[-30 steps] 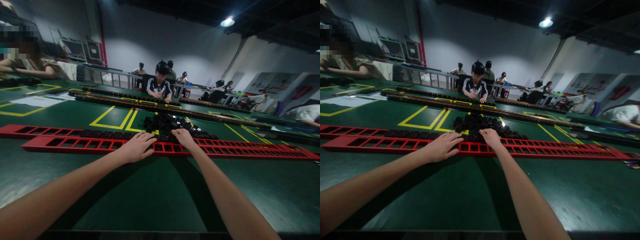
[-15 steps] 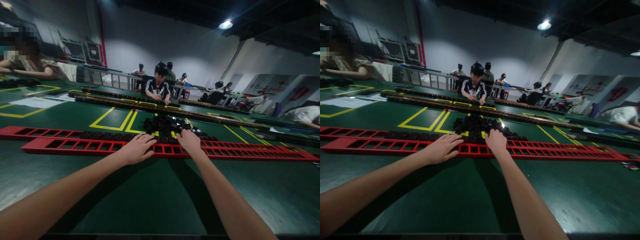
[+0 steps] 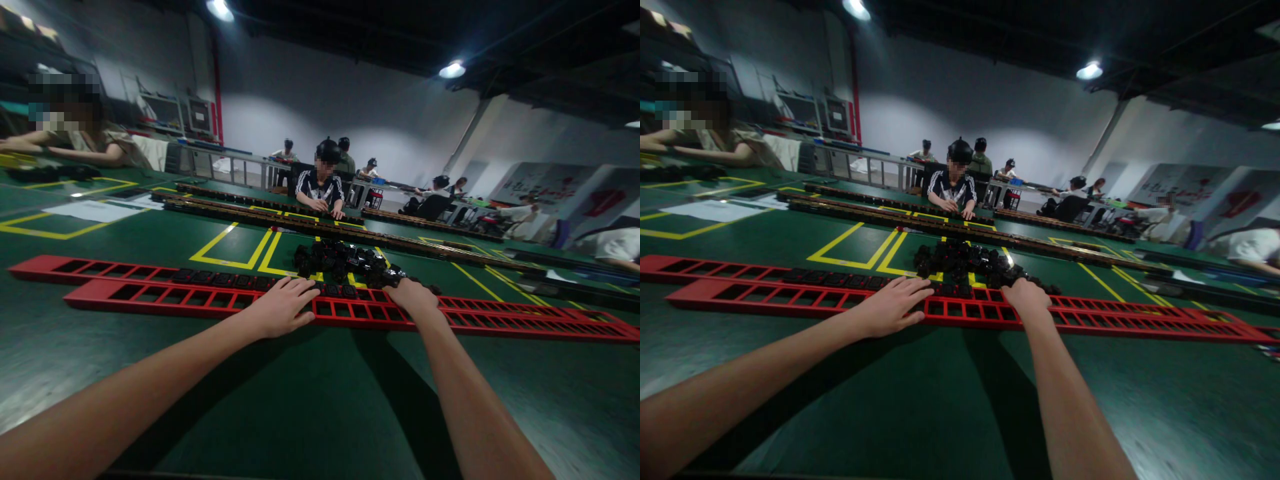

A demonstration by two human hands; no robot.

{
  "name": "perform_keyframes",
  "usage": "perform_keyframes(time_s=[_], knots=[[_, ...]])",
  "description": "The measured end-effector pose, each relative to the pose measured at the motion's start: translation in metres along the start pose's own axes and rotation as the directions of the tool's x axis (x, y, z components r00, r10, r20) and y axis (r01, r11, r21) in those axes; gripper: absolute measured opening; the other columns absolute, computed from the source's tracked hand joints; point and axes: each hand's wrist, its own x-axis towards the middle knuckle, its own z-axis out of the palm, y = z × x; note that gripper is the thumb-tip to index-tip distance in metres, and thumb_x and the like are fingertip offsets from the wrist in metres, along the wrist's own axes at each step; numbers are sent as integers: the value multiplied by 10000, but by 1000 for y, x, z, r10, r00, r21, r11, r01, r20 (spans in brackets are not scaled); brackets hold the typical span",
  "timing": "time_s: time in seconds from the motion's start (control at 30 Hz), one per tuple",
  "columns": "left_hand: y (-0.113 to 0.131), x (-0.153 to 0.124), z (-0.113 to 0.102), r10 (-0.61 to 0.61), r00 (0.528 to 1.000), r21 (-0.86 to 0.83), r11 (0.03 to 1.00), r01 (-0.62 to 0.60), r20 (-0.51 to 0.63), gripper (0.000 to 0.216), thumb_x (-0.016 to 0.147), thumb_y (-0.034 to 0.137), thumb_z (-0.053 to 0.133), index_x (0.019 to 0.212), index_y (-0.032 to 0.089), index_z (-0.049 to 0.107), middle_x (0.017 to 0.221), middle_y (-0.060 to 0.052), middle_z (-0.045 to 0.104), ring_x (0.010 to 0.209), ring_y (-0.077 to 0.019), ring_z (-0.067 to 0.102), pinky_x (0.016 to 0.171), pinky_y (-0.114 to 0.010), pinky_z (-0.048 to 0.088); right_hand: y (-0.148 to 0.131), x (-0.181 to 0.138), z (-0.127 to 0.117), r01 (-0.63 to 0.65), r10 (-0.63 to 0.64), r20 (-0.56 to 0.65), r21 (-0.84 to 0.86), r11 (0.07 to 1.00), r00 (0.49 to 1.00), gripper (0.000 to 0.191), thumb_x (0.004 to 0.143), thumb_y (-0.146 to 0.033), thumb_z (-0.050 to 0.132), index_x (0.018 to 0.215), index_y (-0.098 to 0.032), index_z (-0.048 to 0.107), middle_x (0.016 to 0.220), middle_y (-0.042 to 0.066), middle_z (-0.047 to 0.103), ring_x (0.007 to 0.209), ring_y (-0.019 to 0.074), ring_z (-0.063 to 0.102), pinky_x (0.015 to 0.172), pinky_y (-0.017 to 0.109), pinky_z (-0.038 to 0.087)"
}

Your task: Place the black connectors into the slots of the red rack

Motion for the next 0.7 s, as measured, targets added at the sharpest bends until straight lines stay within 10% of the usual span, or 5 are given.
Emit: perform_keyframes(time_s=[0.7], knots=[[4,0,-2,-15,999,41,999,16,-41,537,1017,508,394,1445,197,488,1536,-107,445,1432,-294,374,1183,-476,254,-18,-11,8,94,-93,-43,22,995,995,519,936,-483,459,1228,-86,621,1199,246,659,1152,366,634,942,463,498]])
